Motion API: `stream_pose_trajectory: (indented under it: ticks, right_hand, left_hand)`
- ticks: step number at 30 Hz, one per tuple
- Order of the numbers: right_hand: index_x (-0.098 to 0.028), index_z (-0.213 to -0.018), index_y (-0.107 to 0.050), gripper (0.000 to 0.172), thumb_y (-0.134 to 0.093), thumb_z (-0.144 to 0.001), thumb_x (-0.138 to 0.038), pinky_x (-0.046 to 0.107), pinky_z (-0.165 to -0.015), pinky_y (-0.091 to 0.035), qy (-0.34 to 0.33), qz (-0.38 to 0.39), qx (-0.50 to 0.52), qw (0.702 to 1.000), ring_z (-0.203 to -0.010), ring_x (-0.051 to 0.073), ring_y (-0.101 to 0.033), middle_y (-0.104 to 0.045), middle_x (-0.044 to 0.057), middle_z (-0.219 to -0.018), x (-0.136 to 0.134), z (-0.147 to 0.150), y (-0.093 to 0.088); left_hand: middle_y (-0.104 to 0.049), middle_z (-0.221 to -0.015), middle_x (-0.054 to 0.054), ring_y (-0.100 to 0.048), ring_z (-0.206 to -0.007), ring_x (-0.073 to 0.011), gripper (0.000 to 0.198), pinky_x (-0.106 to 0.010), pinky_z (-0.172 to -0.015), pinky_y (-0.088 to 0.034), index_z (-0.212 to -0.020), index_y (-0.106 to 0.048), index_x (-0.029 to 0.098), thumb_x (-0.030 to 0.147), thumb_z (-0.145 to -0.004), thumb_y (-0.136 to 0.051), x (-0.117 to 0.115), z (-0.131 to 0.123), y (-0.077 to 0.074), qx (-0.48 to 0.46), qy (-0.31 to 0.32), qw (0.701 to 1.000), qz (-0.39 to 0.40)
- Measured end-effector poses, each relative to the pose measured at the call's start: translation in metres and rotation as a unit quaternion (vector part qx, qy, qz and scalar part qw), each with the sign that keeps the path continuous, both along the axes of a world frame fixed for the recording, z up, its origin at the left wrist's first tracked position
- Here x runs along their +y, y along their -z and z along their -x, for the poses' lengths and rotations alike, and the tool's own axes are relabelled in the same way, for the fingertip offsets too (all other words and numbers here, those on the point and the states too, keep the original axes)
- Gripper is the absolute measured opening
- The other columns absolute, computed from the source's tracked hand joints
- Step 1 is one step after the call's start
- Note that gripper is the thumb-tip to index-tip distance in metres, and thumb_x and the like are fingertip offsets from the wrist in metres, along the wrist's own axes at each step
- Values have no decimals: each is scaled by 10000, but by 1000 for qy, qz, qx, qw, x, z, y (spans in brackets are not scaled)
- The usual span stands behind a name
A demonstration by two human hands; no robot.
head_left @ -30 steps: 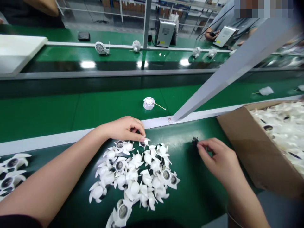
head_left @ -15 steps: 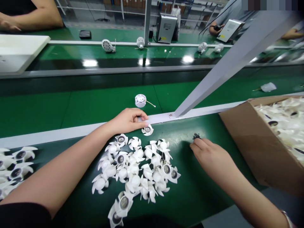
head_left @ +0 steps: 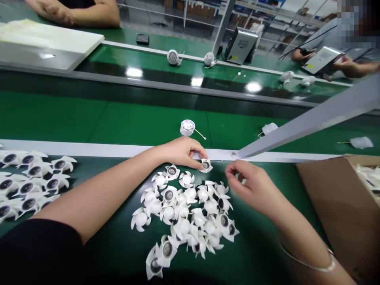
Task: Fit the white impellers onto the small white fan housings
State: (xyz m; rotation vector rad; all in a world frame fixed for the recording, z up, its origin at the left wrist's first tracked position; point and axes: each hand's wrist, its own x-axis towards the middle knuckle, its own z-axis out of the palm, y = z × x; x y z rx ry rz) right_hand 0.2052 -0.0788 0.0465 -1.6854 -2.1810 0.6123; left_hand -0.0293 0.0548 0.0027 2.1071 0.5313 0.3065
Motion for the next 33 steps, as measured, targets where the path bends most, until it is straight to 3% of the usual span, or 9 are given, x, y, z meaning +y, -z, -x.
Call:
stream_pose_trajectory:
  ticks: [3,7,14,19,22,25,27,30,33]
  right_hand:
    - [-199,-802,-594,110,-515,-867,-159,250,-623,-409,-54,-10,-9,998,-675,136,-551,-614,7,-757,24,25,2]
    - [-174,-797,-619,129,-519,-877,-174,266,-574,-351,-96,-43,-142,984,-634,143,-544,-634,39,-796,37,38,10]
    - [-153,-780,-650,153,-527,-871,-145,318,-553,-300,-134,-189,-291,928,-601,183,-547,-620,57,-719,31,47,14]
    - [-151,-749,-660,214,-496,-838,-46,342,-581,-352,-188,-215,-333,899,-625,209,-576,-610,67,-702,18,51,6]
    - [-146,-901,-710,240,-490,-858,-62,342,-585,-400,-187,-196,-299,915,-656,214,-615,-658,66,-771,13,44,2]
    - [-154,-1073,-699,257,-487,-926,-159,331,-621,-473,-96,-154,-212,960,-757,220,-670,-713,83,-948,7,31,5]
    - [-160,-1070,-696,252,-480,-946,-204,336,-658,-516,-37,-114,-161,980,-808,227,-690,-723,94,-1014,1,22,9]
    - [-211,-998,-710,226,-489,-951,-233,334,-717,-557,-29,-43,-66,996,-842,217,-702,-736,66,-984,-7,13,14]
    - [-232,-989,-701,192,-515,-942,-244,351,-780,-561,3,-89,3,996,-894,221,-691,-724,69,-979,4,10,16]
  left_hand:
    - [-693,-924,-25,-521,-670,-92,299,-223,-603,-380,-963,-763,199,395,-737,-762,-3,-1,2,-9,-21,1000,-7]
    - [-692,-863,-3,-545,-666,-89,213,-226,-625,-394,-887,-763,193,324,-720,-766,-3,-3,5,-41,-15,999,-22]
    - [-694,-818,9,-569,-664,-99,210,-240,-631,-400,-863,-765,203,318,-689,-789,-1,-5,7,-44,-23,998,-36]
    - [-708,-824,7,-585,-688,-105,227,-235,-622,-410,-862,-774,200,325,-674,-796,-2,-5,5,-39,-30,999,-14]
    - [-711,-817,9,-580,-673,-101,226,-232,-609,-408,-861,-778,206,325,-670,-795,-2,-4,4,-34,-37,999,-8]
    - [-720,-853,0,-575,-666,-98,214,-229,-606,-407,-872,-775,203,304,-683,-781,-2,-3,4,-35,-43,998,-1]
    - [-720,-867,-4,-576,-672,-100,222,-225,-604,-408,-879,-772,202,307,-683,-782,-1,-2,5,-38,-42,998,-2]
    - [-711,-845,0,-574,-669,-103,237,-222,-610,-412,-881,-769,200,323,-680,-789,-1,-2,6,-45,-41,998,-6]
    - [-705,-835,6,-570,-661,-99,238,-217,-613,-411,-879,-765,198,329,-682,-791,-1,-1,5,-42,-40,998,-1]
